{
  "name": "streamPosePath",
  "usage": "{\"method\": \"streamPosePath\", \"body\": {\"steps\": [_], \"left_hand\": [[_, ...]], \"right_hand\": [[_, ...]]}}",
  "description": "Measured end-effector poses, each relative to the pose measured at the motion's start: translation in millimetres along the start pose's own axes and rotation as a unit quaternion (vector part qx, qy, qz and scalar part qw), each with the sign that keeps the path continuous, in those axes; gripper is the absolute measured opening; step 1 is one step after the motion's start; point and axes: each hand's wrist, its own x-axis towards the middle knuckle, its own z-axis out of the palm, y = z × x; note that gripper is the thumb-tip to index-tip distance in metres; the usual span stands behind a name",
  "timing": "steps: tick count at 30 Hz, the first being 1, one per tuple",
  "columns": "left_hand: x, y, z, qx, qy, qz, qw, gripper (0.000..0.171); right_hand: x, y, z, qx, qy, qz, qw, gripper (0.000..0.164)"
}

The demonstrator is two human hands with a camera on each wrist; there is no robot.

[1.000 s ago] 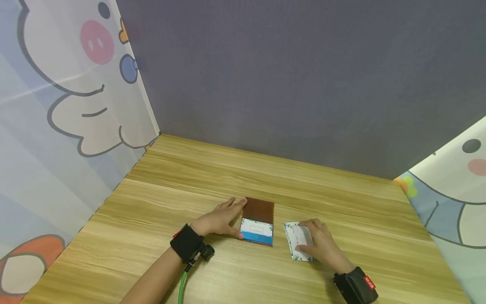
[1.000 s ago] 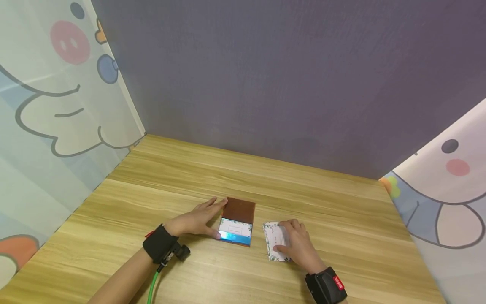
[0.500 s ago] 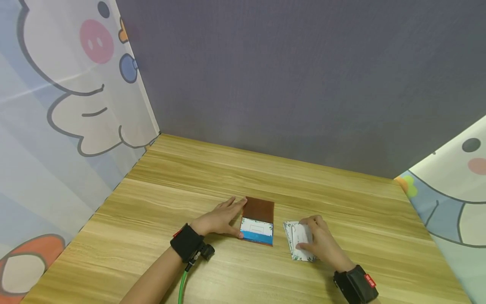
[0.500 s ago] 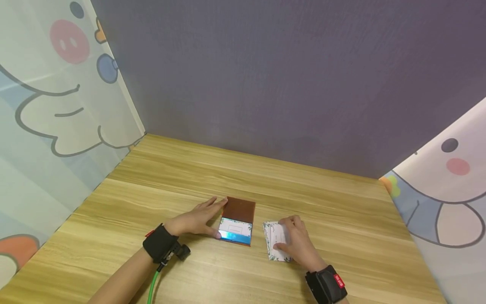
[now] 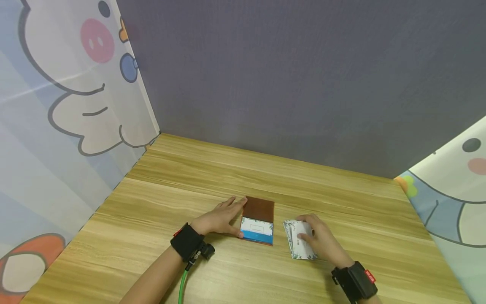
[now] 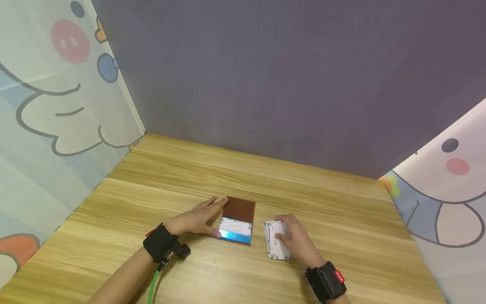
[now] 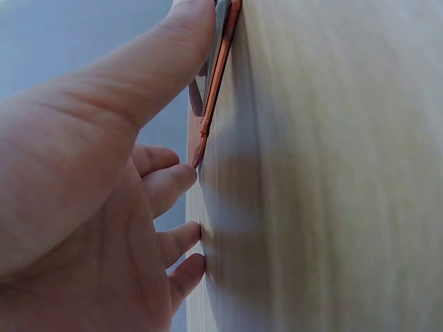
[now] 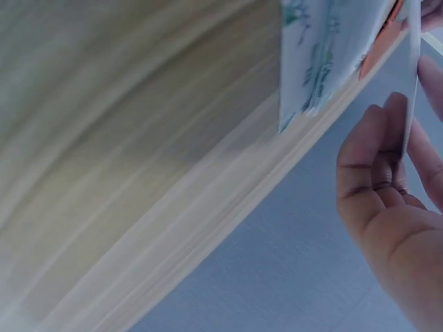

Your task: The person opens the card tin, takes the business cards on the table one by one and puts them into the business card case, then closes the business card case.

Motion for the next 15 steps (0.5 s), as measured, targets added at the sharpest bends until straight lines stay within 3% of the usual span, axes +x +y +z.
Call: {"method": "streamPosePath", "body": {"steps": [6, 15], "left_hand": [[-0.5, 1.4, -0.8, 0.000, -0.002, -0.005, 1.0000, 0.100], [0.6, -0.3, -0.3, 0.001, -0.001, -0.002, 1.0000, 0.100]], "right_hand": [[2.9, -0.2, -2.4, 0.014, 0.027, -0.037, 0.999, 0.023], [6.3, -6.5, -6.1, 0.053, 0.072, -0.052, 0.995, 0.021]]}}
